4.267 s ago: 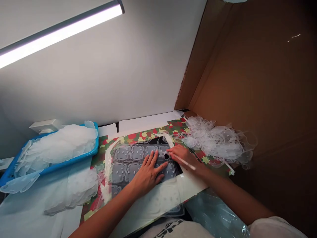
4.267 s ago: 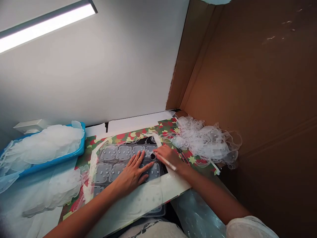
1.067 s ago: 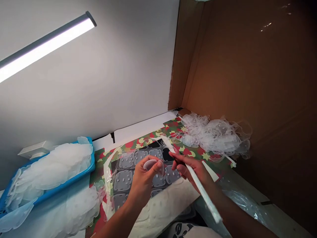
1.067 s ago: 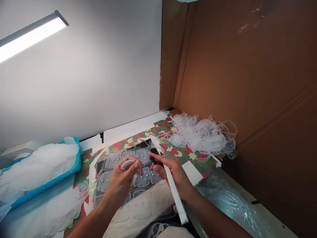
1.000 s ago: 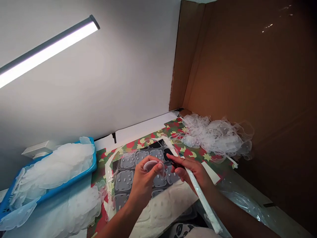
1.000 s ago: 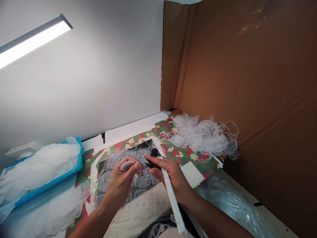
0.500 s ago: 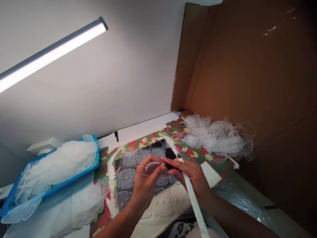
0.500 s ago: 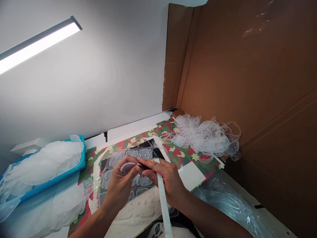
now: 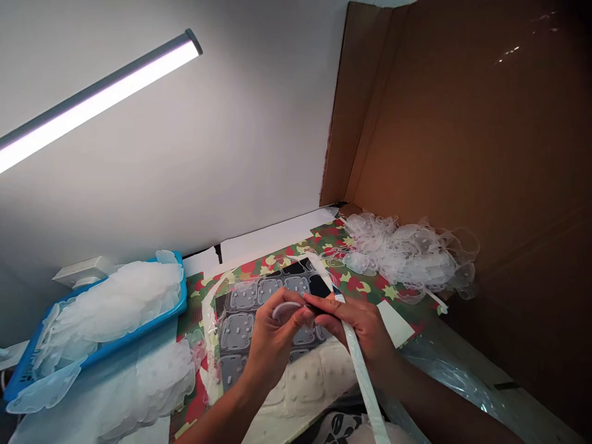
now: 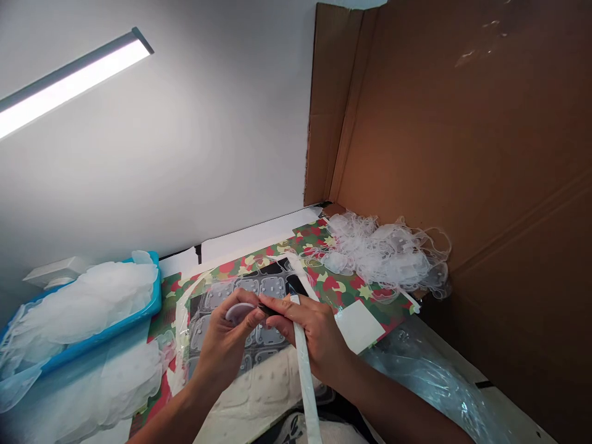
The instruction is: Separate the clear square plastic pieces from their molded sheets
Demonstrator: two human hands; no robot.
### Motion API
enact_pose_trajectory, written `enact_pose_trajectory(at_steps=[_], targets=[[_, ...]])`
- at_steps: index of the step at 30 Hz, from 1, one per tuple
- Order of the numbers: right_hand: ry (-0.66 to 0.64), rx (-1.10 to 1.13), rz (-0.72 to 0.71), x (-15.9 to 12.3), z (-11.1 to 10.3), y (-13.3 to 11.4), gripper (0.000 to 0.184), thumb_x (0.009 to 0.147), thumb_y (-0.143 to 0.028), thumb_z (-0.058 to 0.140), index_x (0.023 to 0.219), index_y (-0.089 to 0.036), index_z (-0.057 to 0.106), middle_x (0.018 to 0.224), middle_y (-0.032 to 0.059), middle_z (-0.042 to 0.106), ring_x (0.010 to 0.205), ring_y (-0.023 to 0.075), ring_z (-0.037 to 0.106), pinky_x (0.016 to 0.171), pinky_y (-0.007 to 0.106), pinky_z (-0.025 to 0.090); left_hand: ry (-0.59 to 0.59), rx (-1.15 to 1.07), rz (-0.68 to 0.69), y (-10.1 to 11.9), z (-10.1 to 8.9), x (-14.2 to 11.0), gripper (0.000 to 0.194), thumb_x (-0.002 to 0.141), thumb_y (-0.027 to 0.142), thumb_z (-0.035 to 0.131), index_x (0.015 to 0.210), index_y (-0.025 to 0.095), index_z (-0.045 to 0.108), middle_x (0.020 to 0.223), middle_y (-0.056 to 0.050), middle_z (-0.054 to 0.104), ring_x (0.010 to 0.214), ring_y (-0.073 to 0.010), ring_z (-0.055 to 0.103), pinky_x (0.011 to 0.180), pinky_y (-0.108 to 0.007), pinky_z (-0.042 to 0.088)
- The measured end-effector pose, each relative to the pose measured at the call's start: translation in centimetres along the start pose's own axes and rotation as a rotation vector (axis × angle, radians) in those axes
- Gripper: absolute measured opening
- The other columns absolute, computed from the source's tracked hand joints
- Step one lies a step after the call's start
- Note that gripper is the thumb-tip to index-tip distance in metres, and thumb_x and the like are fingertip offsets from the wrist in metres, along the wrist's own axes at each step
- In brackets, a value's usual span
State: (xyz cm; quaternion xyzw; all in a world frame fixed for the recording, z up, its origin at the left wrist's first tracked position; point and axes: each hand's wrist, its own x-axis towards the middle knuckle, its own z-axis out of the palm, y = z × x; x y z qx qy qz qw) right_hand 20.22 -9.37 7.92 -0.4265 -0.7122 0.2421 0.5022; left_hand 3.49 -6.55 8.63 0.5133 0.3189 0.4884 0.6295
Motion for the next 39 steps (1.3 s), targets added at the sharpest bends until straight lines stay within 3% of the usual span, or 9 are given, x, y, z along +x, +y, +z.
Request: enact_pose_trajectory(at_steps=[21,34,39], targets=[[-0.034,-0.039,-0.050,0.6,-1.1,-1.0,0.033,0.092,-0.022,0.060,0.125,-0.025,0.065,0.095,0.0014,0.074,0.078,0.0111,0.067,0.070,0.018,0.055,-0.079,0.069,-0.062,1.0,-0.5,0.2,0.019,0.082,0.028,0.072,0.076,0.016,0.059,0.064,0.003,0.058,0.062,-0.0084,0.051,0.062,-0.019,0.041],[-0.121,-0.094,-0.028,0.5,-2.1,-1.0,0.032,0.093,-0.026,0.058,0.125,-0.025,0.065,0.088,0.0016,0.072,0.075,0.0121,0.065,0.067,0.021,0.053,-0.133,0.151,-0.113,1.4,-1.0,0.2,0.018,0.082,0.031,0.072,0.077,0.016,0.061,0.067,0.001,0.058,0.064,-0.0103,0.051,0.063,-0.022,0.041],[-0.103,-0.145,0.051,0.5,-2.7,-0.6,0.030,0.093,-0.031,0.060,0.121,-0.027,0.067,0.082,0.0004,0.072,0.070,0.0126,0.063,0.062,0.022,0.050,-0.139,0.177,-0.125,1.6,-1.1,0.2,0.020,0.082,0.034,0.070,0.078,0.016,0.063,0.066,0.001,0.058,0.063,-0.0107,0.050,0.061,-0.023,0.041]])
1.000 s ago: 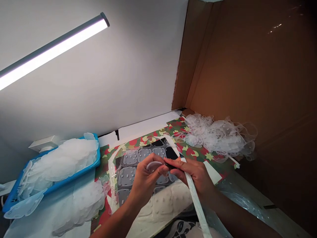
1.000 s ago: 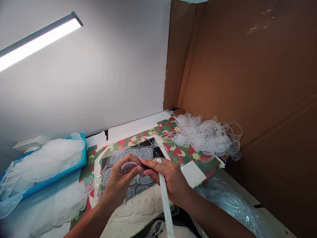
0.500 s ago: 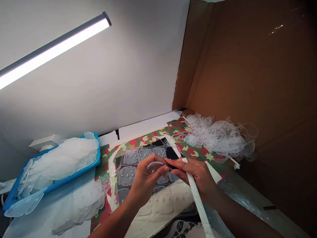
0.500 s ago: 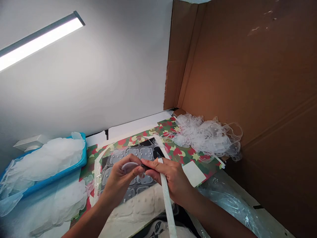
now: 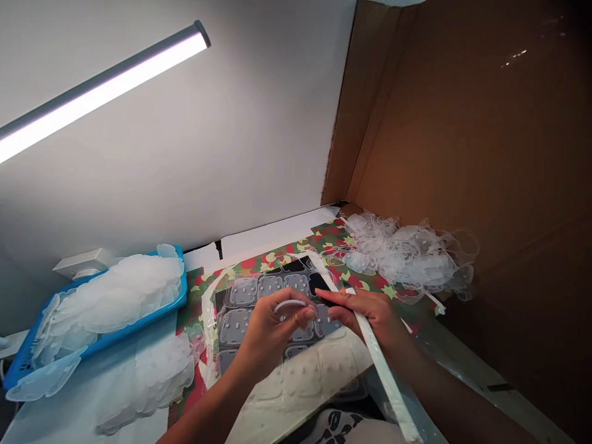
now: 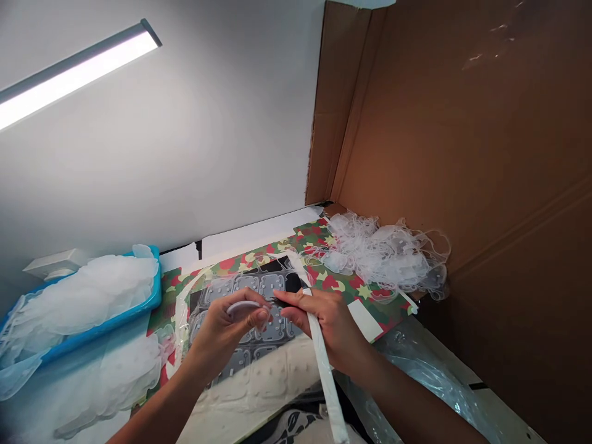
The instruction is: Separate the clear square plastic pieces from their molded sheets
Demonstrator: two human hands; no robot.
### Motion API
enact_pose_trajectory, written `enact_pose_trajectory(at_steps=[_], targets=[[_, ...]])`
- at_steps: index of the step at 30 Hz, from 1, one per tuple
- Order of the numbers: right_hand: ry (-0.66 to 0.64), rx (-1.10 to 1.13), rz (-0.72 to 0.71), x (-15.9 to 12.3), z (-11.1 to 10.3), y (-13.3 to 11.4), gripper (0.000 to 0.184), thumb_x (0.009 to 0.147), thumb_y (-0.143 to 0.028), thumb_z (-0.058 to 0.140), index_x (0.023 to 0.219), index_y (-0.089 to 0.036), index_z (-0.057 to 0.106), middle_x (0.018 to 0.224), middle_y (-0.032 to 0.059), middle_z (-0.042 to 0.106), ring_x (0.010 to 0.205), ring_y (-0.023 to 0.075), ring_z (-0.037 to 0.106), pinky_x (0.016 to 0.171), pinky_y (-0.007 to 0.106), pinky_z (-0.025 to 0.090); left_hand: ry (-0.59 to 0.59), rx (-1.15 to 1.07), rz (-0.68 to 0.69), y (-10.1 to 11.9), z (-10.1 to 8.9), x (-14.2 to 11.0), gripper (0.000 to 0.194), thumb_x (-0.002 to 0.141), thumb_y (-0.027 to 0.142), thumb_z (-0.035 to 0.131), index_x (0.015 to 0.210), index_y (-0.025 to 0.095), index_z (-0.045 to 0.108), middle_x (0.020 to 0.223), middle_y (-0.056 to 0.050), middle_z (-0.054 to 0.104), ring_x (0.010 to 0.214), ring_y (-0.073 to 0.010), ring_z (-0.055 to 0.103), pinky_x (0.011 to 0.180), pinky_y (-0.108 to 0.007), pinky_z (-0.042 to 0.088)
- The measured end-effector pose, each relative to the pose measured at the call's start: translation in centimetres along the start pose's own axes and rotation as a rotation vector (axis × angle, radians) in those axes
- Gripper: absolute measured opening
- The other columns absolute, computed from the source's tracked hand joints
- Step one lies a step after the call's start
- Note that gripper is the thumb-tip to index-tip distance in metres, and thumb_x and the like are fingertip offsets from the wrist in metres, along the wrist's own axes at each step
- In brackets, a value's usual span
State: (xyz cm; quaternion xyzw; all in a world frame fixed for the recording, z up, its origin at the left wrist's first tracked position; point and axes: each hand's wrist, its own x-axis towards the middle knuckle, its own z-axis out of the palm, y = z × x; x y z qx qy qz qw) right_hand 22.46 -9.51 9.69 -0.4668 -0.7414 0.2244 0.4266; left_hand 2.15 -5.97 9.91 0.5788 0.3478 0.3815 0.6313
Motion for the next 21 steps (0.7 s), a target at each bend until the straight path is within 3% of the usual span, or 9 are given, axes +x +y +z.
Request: enact_pose_trajectory(at_steps=[9,21], targets=[[-0.044,0.060,0.000,-0.23,0.66,-0.20,0.032,0.093,-0.033,0.060,0.123,-0.028,0.066,0.101,0.0018,0.075,0.085,0.0148,0.068,0.074,0.024,0.054,0.004,0.040,0.002,-0.19,0.01,-0.04,0.018,0.081,0.033,0.070,0.077,0.018,0.063,0.065,0.001,0.057,0.063,-0.0114,0.050,0.060,-0.023,0.039],[-0.049,0.071,-0.005,-0.26,0.56,0.00,0.032,0.093,-0.034,0.058,0.123,-0.026,0.066,0.102,0.0036,0.075,0.084,0.0163,0.069,0.075,0.027,0.057,0.017,0.047,-0.031,0.06,0.15,0.00,0.020,0.081,0.035,0.071,0.076,0.017,0.064,0.068,0.000,0.058,0.065,-0.0111,0.051,0.062,-0.022,0.040]])
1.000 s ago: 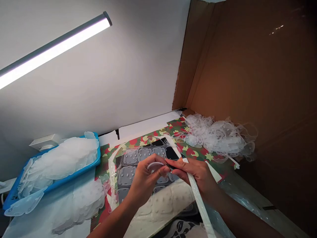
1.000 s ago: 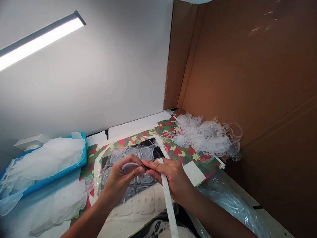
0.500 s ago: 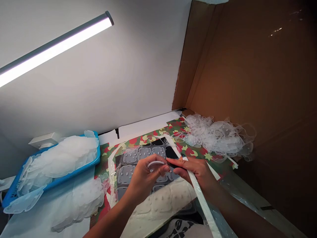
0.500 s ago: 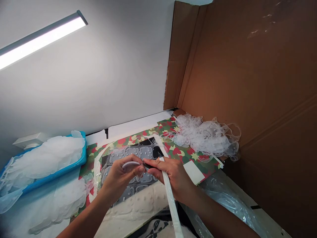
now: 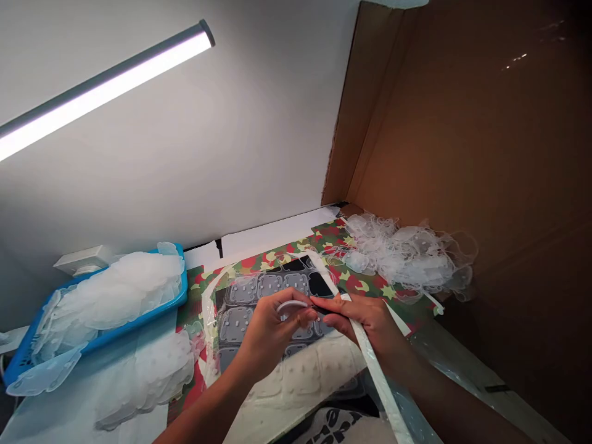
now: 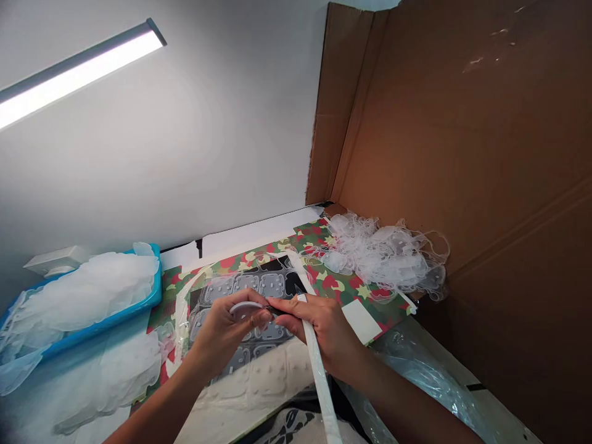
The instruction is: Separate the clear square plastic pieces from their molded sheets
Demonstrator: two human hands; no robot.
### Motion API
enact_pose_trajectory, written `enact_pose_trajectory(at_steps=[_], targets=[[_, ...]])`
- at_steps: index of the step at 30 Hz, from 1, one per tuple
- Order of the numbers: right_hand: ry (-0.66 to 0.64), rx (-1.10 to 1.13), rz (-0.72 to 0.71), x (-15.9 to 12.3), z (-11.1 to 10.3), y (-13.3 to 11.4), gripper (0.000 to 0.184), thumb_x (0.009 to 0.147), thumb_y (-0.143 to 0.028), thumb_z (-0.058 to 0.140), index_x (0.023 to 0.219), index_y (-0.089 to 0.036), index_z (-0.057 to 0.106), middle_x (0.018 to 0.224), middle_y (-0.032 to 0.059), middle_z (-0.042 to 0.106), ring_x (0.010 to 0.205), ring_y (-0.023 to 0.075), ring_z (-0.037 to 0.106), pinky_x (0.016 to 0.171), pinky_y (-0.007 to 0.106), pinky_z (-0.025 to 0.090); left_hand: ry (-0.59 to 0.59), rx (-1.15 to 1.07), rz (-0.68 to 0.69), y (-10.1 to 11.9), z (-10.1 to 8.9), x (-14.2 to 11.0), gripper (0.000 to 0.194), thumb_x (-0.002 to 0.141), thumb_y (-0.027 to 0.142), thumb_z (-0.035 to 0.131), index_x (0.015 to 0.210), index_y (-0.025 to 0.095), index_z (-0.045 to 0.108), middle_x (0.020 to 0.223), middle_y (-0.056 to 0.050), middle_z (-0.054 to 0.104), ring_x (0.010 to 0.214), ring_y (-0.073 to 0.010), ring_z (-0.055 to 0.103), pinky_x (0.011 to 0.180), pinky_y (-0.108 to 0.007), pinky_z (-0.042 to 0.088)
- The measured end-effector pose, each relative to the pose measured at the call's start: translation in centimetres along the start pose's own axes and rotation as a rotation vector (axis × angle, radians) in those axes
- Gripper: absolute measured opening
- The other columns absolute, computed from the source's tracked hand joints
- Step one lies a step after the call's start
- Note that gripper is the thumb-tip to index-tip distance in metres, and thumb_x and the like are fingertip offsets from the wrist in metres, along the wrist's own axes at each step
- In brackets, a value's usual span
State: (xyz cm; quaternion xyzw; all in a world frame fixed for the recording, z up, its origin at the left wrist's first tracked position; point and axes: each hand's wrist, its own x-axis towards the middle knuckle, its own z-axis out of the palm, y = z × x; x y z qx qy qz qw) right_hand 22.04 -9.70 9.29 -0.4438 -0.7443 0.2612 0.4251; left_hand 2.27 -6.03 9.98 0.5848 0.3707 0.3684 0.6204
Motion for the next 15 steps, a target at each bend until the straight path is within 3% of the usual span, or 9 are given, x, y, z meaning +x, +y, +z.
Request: enact_pose_trajectory(at_steps=[5,8,12,15], targets=[[-0.011,-0.030,0.006,0.0,0.2,-0.6,0.031,0.094,-0.035,0.057,0.122,-0.026,0.067,0.100,0.0034,0.075,0.081,0.0164,0.069,0.074,0.027,0.056,0.000,0.009,0.015,-0.1,0.1,0.0,0.020,0.081,0.034,0.071,0.075,0.016,0.065,0.066,0.000,0.059,0.063,-0.0109,0.051,0.061,-0.022,0.042],[0.027,-0.115,0.028,0.2,-0.6,0.5,0.030,0.095,-0.036,0.055,0.121,-0.026,0.068,0.099,0.0039,0.075,0.081,0.0170,0.069,0.073,0.027,0.055,-0.020,-0.072,-0.012,-0.3,0.2,0.1,0.018,0.081,0.034,0.072,0.080,0.016,0.066,0.066,0.000,0.061,0.063,-0.0114,0.056,0.063,-0.023,0.046],[0.243,-0.436,0.213,0.0,-3.0,7.2,0.037,0.095,-0.040,0.050,0.120,-0.020,0.069,0.094,0.0099,0.074,0.078,0.0226,0.068,0.070,0.034,0.054,-0.043,-0.438,-0.176,-0.3,0.1,0.4,0.034,0.088,0.042,0.063,0.112,0.018,0.064,0.094,-0.009,0.070,0.080,-0.0198,0.069,0.077,-0.034,0.054],[0.292,-0.669,0.338,-0.9,-4.6,13.7,0.041,0.093,-0.040,0.048,0.113,-0.012,0.071,0.096,0.0160,0.073,0.084,0.0278,0.067,0.074,0.039,0.052,-0.052,-0.733,-0.299,0.0,-0.2,0.9,0.045,0.093,0.049,0.050,0.124,0.018,0.058,0.114,-0.016,0.067,0.099,-0.0269,0.068,0.085,-0.041,0.055]])
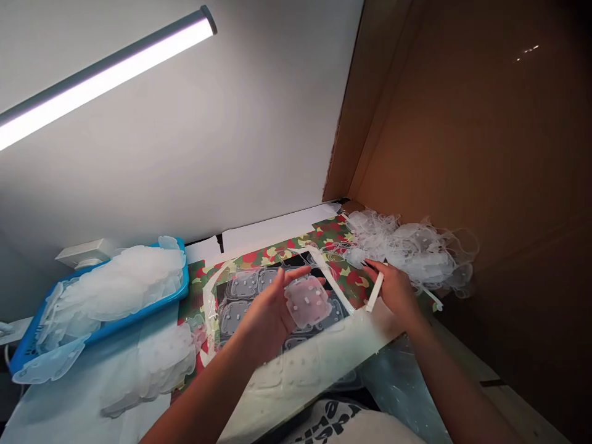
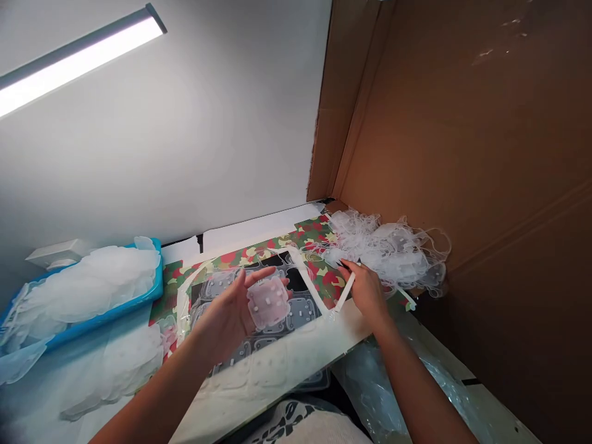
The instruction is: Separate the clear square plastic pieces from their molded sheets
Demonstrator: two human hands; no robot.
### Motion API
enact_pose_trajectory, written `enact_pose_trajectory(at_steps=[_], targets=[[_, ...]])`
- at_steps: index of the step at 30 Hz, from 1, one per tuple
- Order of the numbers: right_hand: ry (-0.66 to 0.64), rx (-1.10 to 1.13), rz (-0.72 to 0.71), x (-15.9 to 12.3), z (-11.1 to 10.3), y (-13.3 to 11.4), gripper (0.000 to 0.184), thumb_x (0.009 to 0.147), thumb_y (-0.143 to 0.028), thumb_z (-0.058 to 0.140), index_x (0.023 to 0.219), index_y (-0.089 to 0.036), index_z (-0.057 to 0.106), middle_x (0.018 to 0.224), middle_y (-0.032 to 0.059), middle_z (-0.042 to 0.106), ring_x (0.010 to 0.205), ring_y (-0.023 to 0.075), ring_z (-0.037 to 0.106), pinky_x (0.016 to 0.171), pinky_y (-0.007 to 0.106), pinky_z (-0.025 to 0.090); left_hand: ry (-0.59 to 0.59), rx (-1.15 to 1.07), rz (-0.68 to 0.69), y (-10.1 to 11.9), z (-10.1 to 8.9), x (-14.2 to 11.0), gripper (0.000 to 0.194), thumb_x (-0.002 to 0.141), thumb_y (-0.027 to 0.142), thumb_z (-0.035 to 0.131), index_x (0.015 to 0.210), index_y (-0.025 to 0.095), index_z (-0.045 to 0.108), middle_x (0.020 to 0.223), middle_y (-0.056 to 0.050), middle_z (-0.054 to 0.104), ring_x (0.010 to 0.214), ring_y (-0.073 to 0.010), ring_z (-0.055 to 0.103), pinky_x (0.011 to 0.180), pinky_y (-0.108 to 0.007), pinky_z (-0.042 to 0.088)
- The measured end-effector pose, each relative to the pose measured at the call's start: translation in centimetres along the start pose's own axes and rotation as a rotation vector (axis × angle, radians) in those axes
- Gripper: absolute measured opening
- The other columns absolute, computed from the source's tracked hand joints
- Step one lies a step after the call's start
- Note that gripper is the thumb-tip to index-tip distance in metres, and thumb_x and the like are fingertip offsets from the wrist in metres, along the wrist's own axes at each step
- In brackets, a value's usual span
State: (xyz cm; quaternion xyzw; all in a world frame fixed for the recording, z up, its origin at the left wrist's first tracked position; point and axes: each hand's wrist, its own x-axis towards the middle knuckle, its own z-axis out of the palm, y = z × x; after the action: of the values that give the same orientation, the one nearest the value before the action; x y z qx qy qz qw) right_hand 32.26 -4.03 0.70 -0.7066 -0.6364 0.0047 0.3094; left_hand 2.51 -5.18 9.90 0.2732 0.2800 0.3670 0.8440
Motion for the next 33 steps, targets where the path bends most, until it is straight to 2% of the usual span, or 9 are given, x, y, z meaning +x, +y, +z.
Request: enact_pose_trajectory(at_steps=[2,5,8,10,15,19,24,29,33], targets=[[0.009,-0.082,-0.029,0.1,1.2,2.6,0.043,0.094,-0.041,0.046,0.108,-0.010,0.072,0.092,0.0175,0.072,0.085,0.0287,0.064,0.076,0.040,0.050,-0.017,-0.112,-0.014,0.3,-0.1,0.2,0.050,0.094,0.053,0.045,0.127,0.017,0.055,0.121,-0.018,0.064,0.107,-0.0297,0.065,0.088,-0.043,0.054],[0.063,-0.141,-0.093,-0.3,1.4,3.3,0.043,0.096,-0.043,0.041,0.094,-0.013,0.072,0.085,0.0153,0.071,0.083,0.0287,0.060,0.076,0.041,0.046,-0.063,-0.199,0.023,0.5,-0.4,0.4,0.058,0.093,0.059,0.039,0.131,0.016,0.051,0.125,-0.019,0.061,0.113,-0.0321,0.062,0.091,-0.045,0.052],[0.119,-0.105,-0.076,-1.0,0.4,1.1,0.047,0.098,-0.045,0.036,0.074,-0.017,0.066,0.072,0.0106,0.068,0.076,0.0262,0.058,0.073,0.039,0.043,-0.082,-0.220,0.054,0.6,-0.5,0.4,0.063,0.092,0.063,0.036,0.133,0.017,0.049,0.128,-0.019,0.059,0.114,-0.0326,0.061,0.091,-0.046,0.052],[0.119,0.003,-0.058,-1.4,-0.4,-1.0,0.047,0.098,-0.044,0.037,0.070,-0.019,0.064,0.068,0.0072,0.066,0.074,0.0239,0.058,0.074,0.037,0.043,-0.080,-0.224,0.064,0.6,-0.5,0.4,0.066,0.091,0.066,0.034,0.134,0.018,0.047,0.130,-0.018,0.058,0.115,-0.0326,0.061,0.091,-0.047,0.052],[0.024,0.363,-0.128,-2.4,-1.2,-5.7,0.030,0.095,-0.040,0.048,0.080,-0.020,0.064,0.086,0.0040,0.070,0.081,0.0217,0.063,0.073,0.032,0.046,-0.065,-0.227,0.083,0.7,-0.3,0.2,0.071,0.090,0.070,0.030,0.136,0.018,0.046,0.131,-0.018,0.056,0.116,-0.0333,0.059,0.091,-0.048,0.051],[0.008,0.495,-0.203,-2.8,-1.3,-8.0,0.023,0.093,-0.035,0.054,0.078,-0.020,0.061,0.094,0.0055,0.070,0.086,0.0208,0.065,0.077,0.032,0.048,-0.058,-0.220,0.078,0.6,-0.2,0.2,0.071,0.089,0.071,0.030,0.133,0.019,0.048,0.128,-0.018,0.058,0.115,-0.0339,0.060,0.089,-0.048,0.052],[-0.038,0.539,-0.211,-3.1,-1.3,-9.0,0.025,0.095,-0.034,0.051,0.075,-0.019,0.058,0.094,0.0057,0.070,0.083,0.0197,0.065,0.075,0.030,0.047,-0.059,-0.194,0.109,0.7,0.0,0.2,0.067,0.089,0.070,0.033,0.131,0.020,0.051,0.126,-0.017,0.061,0.113,-0.0330,0.061,0.088,-0.048,0.051],[-0.071,0.504,-0.178,-3.3,-0.6,-8.7,0.028,0.095,-0.034,0.050,0.072,-0.019,0.055,0.093,0.0049,0.070,0.079,0.0187,0.064,0.073,0.029,0.044,-0.064,-0.155,0.163,0.5,0.1,0.1,0.066,0.087,0.071,0.039,0.128,0.022,0.053,0.122,-0.016,0.063,0.110,-0.0318,0.062,0.088,-0.046,0.051],[-0.107,0.498,-0.156,-3.5,0.1,-8.2,0.030,0.095,-0.037,0.051,0.071,-0.019,0.054,0.090,0.0050,0.069,0.080,0.0193,0.063,0.073,0.029,0.044,-0.066,-0.153,0.187,0.3,0.2,0.1,0.069,0.086,0.073,0.036,0.128,0.021,0.053,0.122,-0.016,0.062,0.106,-0.0299,0.063,0.086,-0.044,0.051]])
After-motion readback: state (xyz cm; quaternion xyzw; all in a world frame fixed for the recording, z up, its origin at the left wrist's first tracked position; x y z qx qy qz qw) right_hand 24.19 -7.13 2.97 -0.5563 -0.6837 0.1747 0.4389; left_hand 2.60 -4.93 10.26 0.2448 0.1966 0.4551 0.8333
